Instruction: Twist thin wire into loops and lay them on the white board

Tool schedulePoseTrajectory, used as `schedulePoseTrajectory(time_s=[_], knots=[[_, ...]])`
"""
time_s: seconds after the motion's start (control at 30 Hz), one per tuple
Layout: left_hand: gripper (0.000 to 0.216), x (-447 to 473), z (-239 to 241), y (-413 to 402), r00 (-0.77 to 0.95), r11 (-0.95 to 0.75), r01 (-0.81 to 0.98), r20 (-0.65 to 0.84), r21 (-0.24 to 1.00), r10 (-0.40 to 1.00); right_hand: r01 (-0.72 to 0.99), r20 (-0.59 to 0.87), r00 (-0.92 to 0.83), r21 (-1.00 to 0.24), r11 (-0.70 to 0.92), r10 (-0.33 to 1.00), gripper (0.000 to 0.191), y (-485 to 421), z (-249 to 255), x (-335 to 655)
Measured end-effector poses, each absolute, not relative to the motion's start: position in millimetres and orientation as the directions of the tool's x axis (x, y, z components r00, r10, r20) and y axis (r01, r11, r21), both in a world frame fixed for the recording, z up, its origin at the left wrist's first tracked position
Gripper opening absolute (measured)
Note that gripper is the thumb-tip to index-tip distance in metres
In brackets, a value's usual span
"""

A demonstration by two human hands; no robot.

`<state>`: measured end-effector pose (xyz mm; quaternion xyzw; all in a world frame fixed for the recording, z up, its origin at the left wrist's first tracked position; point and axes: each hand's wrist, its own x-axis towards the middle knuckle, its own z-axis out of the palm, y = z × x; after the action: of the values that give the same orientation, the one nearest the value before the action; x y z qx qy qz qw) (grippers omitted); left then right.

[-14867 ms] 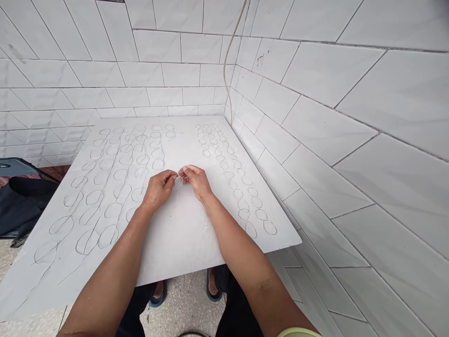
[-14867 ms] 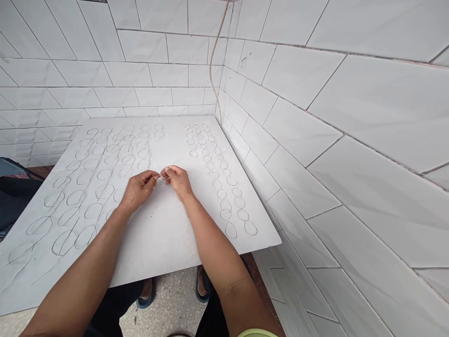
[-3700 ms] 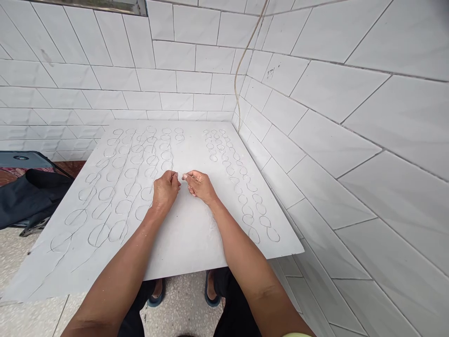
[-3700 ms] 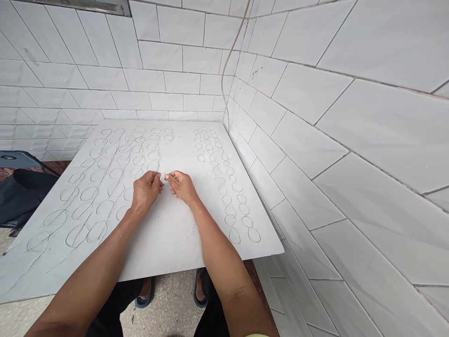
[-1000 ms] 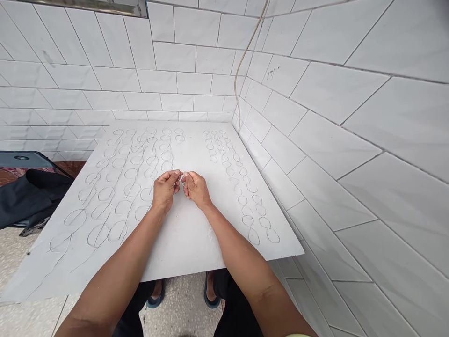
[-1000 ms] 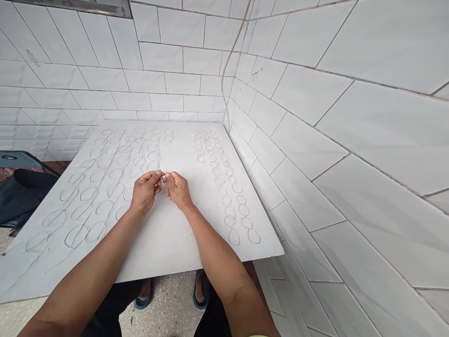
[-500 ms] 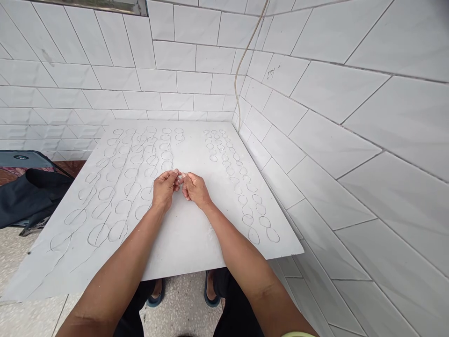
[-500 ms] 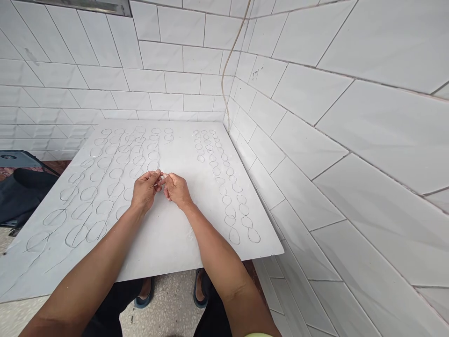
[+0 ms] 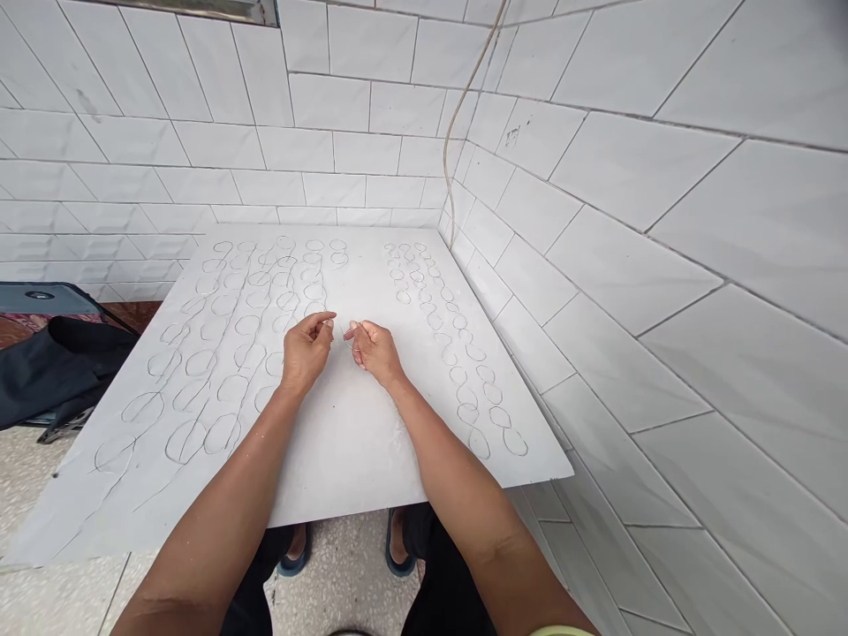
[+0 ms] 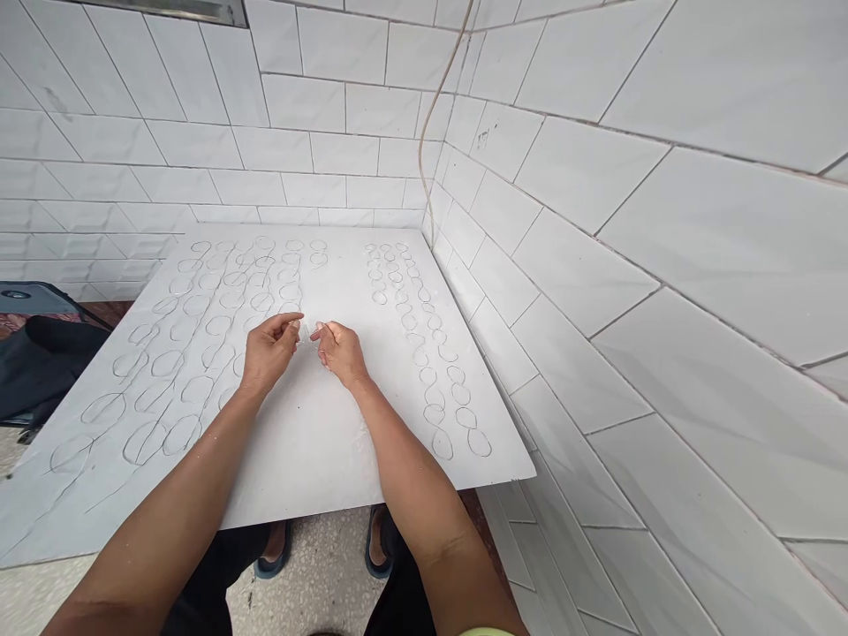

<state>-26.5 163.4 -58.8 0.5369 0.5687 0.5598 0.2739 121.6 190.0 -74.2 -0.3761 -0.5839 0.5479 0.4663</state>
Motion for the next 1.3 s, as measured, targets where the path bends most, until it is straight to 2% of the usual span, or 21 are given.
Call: schedulePoseTrajectory(time_s=[0.13,0.27,0.5,0.73,0.87,1.13,1.23,1.3], knots=[[0.029,-30.5,-60.2,164.0,-0.217,-0.223,0.417,0.334,0.881,0.917,-0.097,0.099,-0.276,-0.992,0.075,0.956,0.042,192.7,-71.6,124.8],[0.028,-35.1,-63.6,166.4,-0.203,-0.224,0.439,0.338,0.870,0.919,-0.135,0.058,-0.304,-0.991,0.017,0.951,0.040,195.4,-71.6,127.6],[0.024,-32.7,-64.1,165.6,-0.257,-0.211,0.411,0.335,0.887,0.906,-0.122,0.059,-0.284,-0.992,0.025,0.957,0.039,194.5,-72.6,123.9],[0.022,-24.0,-56.2,160.4,-0.336,-0.119,0.320,0.230,0.940,0.913,-0.116,0.069,-0.254,-0.992,0.040,0.965,0.040,194.2,-75.6,121.0],[0.025,-23.4,-56.2,159.8,-0.346,-0.161,0.377,0.300,0.912,0.889,-0.138,0.082,-0.276,-0.989,0.045,0.958,0.041,193.7,-73.8,122.0],[0.026,-27.2,-63.9,162.6,-0.271,-0.262,0.632,0.524,0.730,0.808,-0.102,0.103,-0.356,-0.992,0.071,0.929,0.045,192.7,-70.9,125.8],[0.018,-27.2,-62.5,162.1,-0.274,-0.249,0.612,0.497,0.750,0.823,-0.087,0.117,-0.375,-0.992,0.091,0.919,0.045,192.3,-70.7,126.1],[0.022,-26.9,-59.3,161.0,-0.279,-0.235,0.529,0.428,0.816,0.860,-0.081,0.119,-0.361,-0.992,0.096,0.925,0.045,192.4,-70.5,126.5]])
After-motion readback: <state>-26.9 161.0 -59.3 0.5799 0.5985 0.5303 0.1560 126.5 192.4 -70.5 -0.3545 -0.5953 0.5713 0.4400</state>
